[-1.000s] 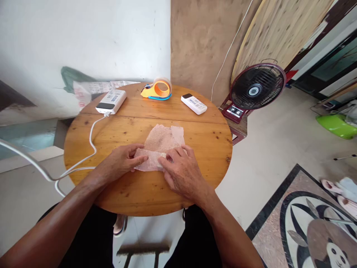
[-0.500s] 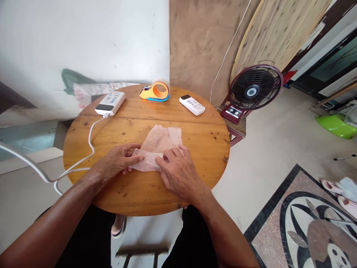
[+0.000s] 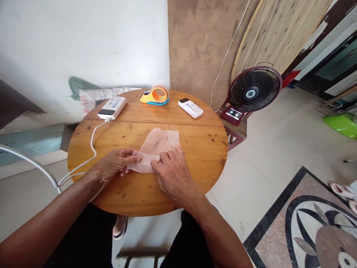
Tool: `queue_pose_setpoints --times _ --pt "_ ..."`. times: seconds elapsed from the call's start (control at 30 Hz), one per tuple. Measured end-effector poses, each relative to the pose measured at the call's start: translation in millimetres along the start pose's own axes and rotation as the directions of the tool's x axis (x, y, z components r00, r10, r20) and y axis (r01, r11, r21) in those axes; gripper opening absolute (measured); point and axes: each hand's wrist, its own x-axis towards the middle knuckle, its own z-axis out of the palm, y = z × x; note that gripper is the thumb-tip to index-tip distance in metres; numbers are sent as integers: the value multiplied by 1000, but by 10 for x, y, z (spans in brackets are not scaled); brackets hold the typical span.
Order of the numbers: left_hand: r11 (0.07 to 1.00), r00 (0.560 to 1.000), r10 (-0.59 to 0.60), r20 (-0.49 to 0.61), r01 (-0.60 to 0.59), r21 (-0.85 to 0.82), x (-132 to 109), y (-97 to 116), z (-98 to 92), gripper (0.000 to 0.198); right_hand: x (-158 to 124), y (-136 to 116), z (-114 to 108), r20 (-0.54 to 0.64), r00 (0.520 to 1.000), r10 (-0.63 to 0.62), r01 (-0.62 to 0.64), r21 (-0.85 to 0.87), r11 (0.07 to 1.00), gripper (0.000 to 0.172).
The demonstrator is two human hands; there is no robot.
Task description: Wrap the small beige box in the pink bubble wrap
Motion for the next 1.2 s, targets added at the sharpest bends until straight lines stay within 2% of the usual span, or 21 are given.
queue_pose_setpoints --times 0.1,0.27,0.5,0.63,0.7,0.87,1.03,1.13,1.2 --pt "999 1000 10 -17 -10 -39 1 19 29 28 11 -11 -19 15 1000 10 -10 6 1000 22" --pt "998 996 59 -73 -59 -8 -12 88 113 28 39 -17 -50 31 999 24 -25 25 999 23" --pt "987 985 111 -134 -126 -104 2 217 304 28 53 -4 -39 25 1000 19 -20 51 998 26" --pt "996 986 68 -153 -76 -49 -7 213 288 29 43 -1 -14 13 1000 16 -17 54 998 23" --pt "1000 993 14 -115 -16 -20 -20 183 241 38 38 0 -5 4 1000 11 -11 57 998 23" --pt "993 999 -40 6 39 108 -11 159 203 29 31 1 10 -15 1000 7 -6 63 998 23" --pt "973 998 39 49 -49 227 -18 264 280 28 27 -8 22 -25 1000 10 -9 62 998 25" --pt "920 990 141 8 -134 368 -26 302 315 26 26 -11 28 -29 1000 9 -7 64 998 24" --pt "900 984 175 -28 -149 410 -5 291 332 21 24 -11 29 -38 999 11 -8 66 998 23"
